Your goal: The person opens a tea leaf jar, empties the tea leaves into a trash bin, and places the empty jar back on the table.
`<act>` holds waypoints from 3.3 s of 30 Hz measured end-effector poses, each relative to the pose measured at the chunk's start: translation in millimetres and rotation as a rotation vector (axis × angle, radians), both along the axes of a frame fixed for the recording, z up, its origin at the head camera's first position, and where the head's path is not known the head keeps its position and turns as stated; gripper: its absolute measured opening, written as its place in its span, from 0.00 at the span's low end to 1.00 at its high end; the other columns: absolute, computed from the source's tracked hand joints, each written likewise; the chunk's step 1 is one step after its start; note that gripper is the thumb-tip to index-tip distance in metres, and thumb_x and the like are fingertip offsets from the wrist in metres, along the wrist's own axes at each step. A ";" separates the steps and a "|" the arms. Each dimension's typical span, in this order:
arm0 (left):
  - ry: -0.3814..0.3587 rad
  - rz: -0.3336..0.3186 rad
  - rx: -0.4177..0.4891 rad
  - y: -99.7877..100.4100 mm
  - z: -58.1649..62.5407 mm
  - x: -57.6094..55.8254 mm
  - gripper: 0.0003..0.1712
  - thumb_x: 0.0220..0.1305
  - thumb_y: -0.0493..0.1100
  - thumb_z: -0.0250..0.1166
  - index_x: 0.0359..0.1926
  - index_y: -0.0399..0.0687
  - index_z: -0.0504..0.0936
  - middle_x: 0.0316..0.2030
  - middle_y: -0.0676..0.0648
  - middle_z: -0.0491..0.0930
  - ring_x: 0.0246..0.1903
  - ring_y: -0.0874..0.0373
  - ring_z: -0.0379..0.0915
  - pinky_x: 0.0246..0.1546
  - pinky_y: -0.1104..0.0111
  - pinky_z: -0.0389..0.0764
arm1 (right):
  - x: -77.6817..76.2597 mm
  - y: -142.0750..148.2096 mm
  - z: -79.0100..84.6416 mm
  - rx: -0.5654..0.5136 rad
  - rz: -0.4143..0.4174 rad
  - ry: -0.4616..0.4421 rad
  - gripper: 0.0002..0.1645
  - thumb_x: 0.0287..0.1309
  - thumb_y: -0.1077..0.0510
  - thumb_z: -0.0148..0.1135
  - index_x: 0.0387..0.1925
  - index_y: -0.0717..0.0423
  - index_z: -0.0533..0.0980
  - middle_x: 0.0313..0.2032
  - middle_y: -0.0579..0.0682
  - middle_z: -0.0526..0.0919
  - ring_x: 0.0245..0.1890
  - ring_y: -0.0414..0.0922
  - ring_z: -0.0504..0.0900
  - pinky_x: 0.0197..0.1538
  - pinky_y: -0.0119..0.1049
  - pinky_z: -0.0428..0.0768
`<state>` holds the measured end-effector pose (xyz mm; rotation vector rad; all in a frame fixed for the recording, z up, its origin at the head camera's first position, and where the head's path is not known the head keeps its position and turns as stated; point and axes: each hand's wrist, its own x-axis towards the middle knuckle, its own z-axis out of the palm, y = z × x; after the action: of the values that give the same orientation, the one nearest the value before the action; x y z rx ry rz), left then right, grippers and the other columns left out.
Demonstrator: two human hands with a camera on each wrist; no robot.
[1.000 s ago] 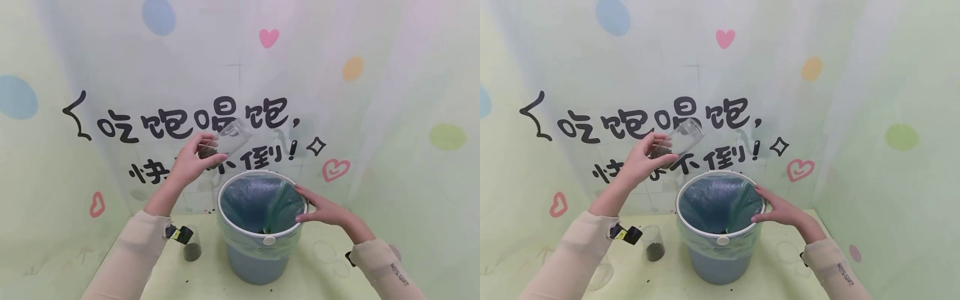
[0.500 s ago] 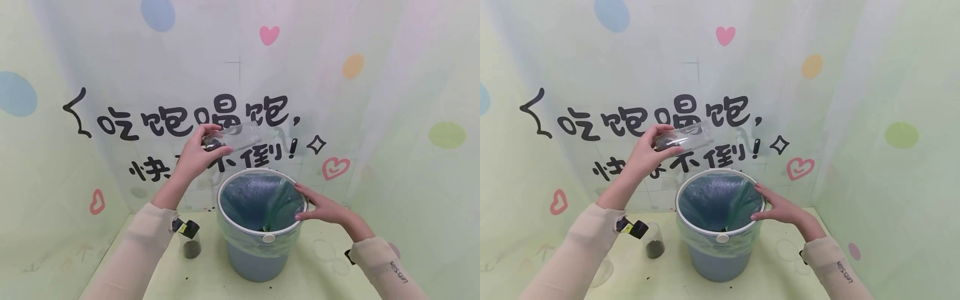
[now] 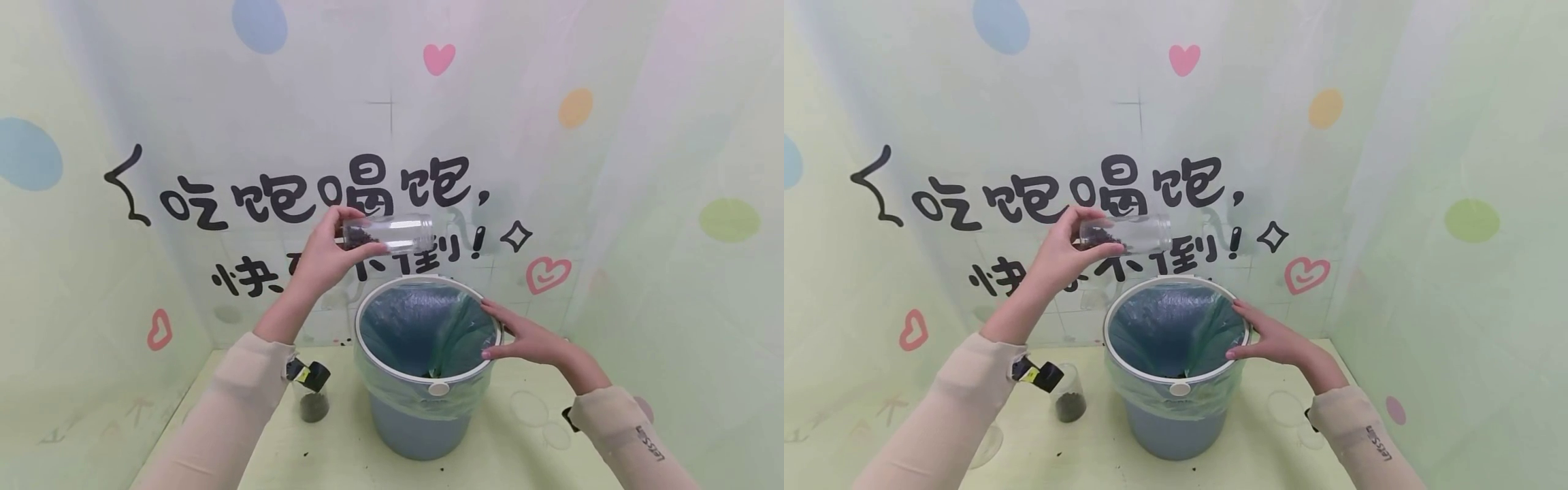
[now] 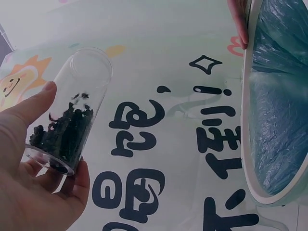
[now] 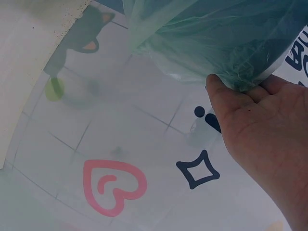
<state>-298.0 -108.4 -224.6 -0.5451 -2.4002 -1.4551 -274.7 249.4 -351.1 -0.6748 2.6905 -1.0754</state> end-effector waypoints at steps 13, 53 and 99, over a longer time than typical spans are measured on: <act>0.019 -0.046 -0.004 2.1 -1.2 1.0 0.35 0.56 0.44 0.76 0.61 0.47 0.68 0.58 0.44 0.74 0.53 0.49 0.73 0.48 0.60 0.81 | -1.1 0.3 -0.5 0.004 -0.004 -0.004 0.61 0.54 0.45 0.72 0.78 0.60 0.48 0.78 0.65 0.44 0.75 0.70 0.49 0.70 0.69 0.61; 0.077 -0.012 -0.074 2.7 -8.2 5.2 0.41 0.54 0.42 0.77 0.64 0.46 0.64 0.62 0.47 0.73 0.65 0.49 0.67 0.68 0.53 0.69 | -2.8 1.4 -1.7 -0.006 -0.002 -0.023 0.61 0.55 0.45 0.72 0.78 0.60 0.48 0.78 0.65 0.44 0.75 0.69 0.50 0.70 0.67 0.61; 0.093 -0.023 -0.105 4.2 -14.2 2.1 0.44 0.55 0.39 0.76 0.71 0.48 0.65 0.70 0.45 0.68 0.69 0.48 0.65 0.69 0.51 0.69 | -6.4 3.2 -4.8 -0.032 0.001 -0.035 0.61 0.55 0.44 0.71 0.78 0.60 0.47 0.79 0.63 0.42 0.76 0.68 0.48 0.72 0.66 0.58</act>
<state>-295.8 -104.2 -238.8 -0.6517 -2.4152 -1.2885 -281.0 252.6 -355.9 -0.6566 2.6483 -1.1221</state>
